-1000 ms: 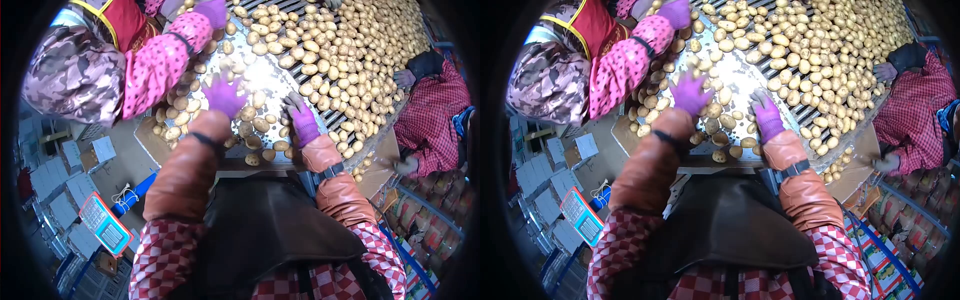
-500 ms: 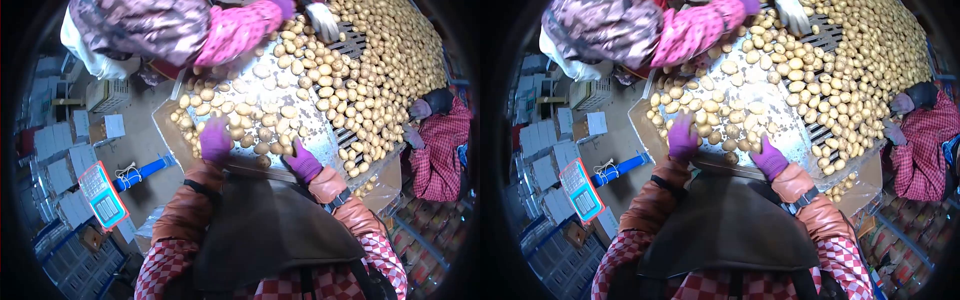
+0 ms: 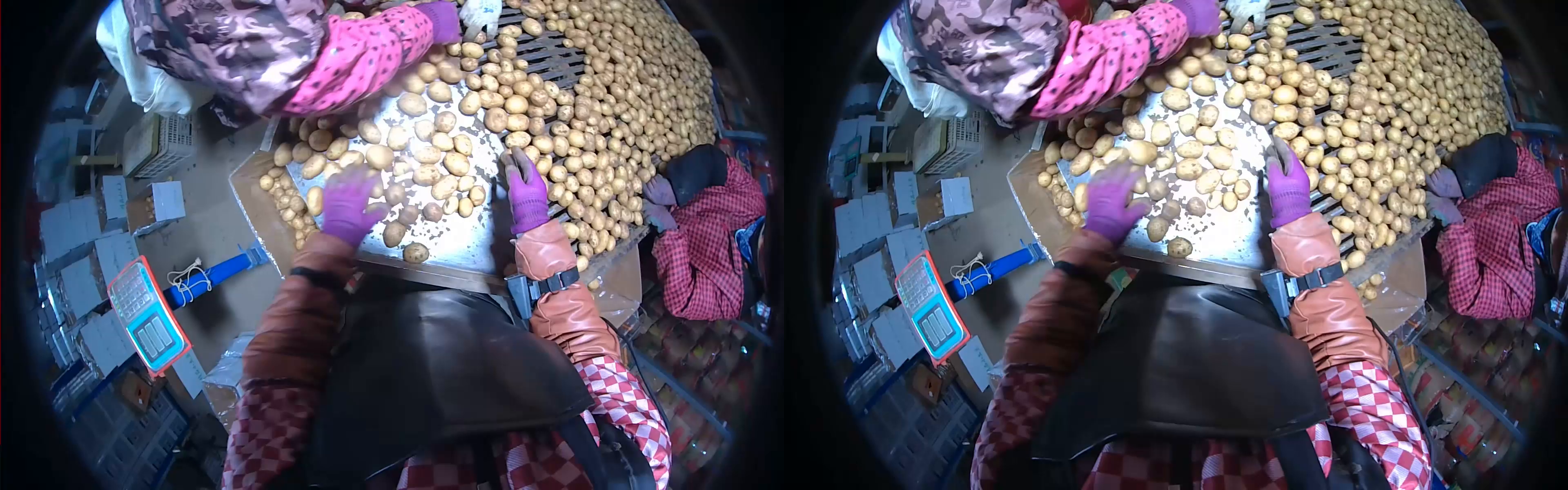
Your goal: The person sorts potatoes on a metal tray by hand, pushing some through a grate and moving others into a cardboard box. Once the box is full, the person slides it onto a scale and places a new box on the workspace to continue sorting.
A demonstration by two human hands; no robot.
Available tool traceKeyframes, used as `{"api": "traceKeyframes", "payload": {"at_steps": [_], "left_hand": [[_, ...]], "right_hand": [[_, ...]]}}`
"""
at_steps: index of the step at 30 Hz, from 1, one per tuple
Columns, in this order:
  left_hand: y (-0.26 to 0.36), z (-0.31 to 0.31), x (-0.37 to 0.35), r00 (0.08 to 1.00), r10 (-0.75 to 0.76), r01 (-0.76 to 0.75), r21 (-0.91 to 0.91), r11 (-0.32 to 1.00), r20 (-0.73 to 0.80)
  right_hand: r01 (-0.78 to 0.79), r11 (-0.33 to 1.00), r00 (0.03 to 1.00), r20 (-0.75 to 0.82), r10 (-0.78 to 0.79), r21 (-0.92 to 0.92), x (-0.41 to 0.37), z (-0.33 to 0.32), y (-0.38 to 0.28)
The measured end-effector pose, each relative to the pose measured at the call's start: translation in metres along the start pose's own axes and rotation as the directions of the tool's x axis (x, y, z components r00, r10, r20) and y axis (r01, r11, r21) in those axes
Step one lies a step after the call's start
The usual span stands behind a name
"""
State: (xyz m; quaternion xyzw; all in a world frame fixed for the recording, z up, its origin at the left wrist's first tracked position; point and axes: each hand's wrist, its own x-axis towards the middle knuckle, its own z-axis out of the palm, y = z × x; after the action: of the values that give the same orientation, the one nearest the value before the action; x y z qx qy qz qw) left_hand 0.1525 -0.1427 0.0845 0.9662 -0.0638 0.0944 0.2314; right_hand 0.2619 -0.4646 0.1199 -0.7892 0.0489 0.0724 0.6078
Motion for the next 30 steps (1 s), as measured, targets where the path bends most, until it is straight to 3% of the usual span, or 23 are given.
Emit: {"api": "traceKeyframes", "payload": {"at_steps": [1,2,5,6,7,8,9,10,11,13,15,16,17,19,21,23,26,28,29,30], "left_hand": [[-0.002,-0.014,-0.005,0.999,-0.024,0.023,-0.010,1.000,-0.039],[-0.003,-0.029,-0.008,0.998,-0.027,0.023,0.078,0.997,0.052],[-0.008,-0.047,-0.006,0.901,-0.316,0.277,0.164,0.947,0.296],[-0.011,-0.039,-0.006,0.985,-0.166,0.171,0.162,0.972,-0.041],[-0.011,-0.036,0.007,0.987,-0.054,0.080,0.176,0.981,-0.151],[-0.014,-0.030,0.031,0.964,0.057,-0.004,0.197,0.980,-0.261],[-0.017,-0.023,0.057,0.916,0.164,-0.084,0.225,0.971,-0.366],[-0.021,-0.016,0.087,0.946,0.129,-0.099,0.112,0.989,-0.296],[-0.025,-0.006,0.114,0.970,0.097,-0.101,-0.003,0.995,-0.222],[-0.027,0.019,0.142,0.990,0.012,-0.030,-0.124,0.992,-0.141],[0.004,0.043,0.184,0.995,-0.062,0.053,-0.109,0.993,-0.083],[0.013,0.054,0.187,0.986,-0.003,-0.004,0.042,0.999,0.169],[0.024,0.062,0.162,0.987,0.115,-0.141,0.257,0.956,0.114],[0.010,0.064,0.138,0.977,0.212,-0.212,0.149,0.966,0.016],[0.007,0.035,0.094,0.985,0.175,-0.175,0.009,0.985,-0.004],[-0.007,0.013,0.037,0.992,0.095,-0.096,0.013,0.995,0.085],[-0.012,-0.014,-0.004,0.998,-0.042,0.042,-0.004,0.999,0.049],[-0.007,-0.022,-0.013,0.987,-0.156,0.152,0.088,0.984,0.036],[0.007,-0.017,-0.014,0.991,-0.105,0.109,0.050,0.993,-0.078],[0.021,-0.020,-0.007,0.962,-0.160,0.147,0.071,0.987,0.222]], "right_hand": [[-0.018,1.000,1.000,-0.011,0.018,0.012,-0.007,-0.004,-0.007],[0.071,0.989,0.997,-0.003,-0.072,-0.129,-0.005,-0.015,0.017],[-0.009,0.961,0.999,0.038,0.021,-0.276,-0.025,-0.010,0.008],[0.025,0.928,0.997,0.079,0.005,-0.371,-0.025,-0.003,0.018],[0.104,0.891,0.995,0.049,-0.092,-0.442,-0.029,0.013,0.022],[0.034,0.844,0.997,0.072,0.006,-0.536,-0.038,0.023,0.024],[-0.067,0.848,0.955,0.213,0.207,-0.526,-0.040,0.038,0.023],[0.302,0.651,0.946,0.305,-0.113,-0.697,-0.058,0.053,0.030],[0.391,0.593,0.918,0.342,-0.200,-0.704,-0.070,0.061,0.034],[0.285,0.675,0.933,0.359,-0.031,-0.681,-0.079,0.058,0.023],[0.182,0.884,0.917,0.400,0.007,-0.431,-0.082,0.044,0.040],[0.113,0.951,0.908,0.419,0.019,-0.287,-0.083,0.034,0.044],[0.047,0.965,0.929,0.366,0.052,-0.256,-0.087,0.024,0.049],[-0.070,0.984,0.959,0.261,0.113,-0.166,-0.096,0.006,0.049],[-0.061,0.978,0.976,0.195,0.101,-0.201,-0.104,-0.016,0.036],[-0.137,0.982,0.977,0.144,0.155,-0.131,-0.112,-0.032,0.046],[-0.240,0.957,0.967,0.126,0.222,0.160,-0.118,-0.038,0.064],[-0.283,0.956,0.951,0.151,0.269,0.080,-0.112,-0.031,0.065],[-0.290,0.955,0.947,0.162,0.279,0.052,-0.109,-0.026,0.065],[-0.233,0.973,0.961,0.150,0.231,-0.010,-0.105,-0.018,0.065]]}}
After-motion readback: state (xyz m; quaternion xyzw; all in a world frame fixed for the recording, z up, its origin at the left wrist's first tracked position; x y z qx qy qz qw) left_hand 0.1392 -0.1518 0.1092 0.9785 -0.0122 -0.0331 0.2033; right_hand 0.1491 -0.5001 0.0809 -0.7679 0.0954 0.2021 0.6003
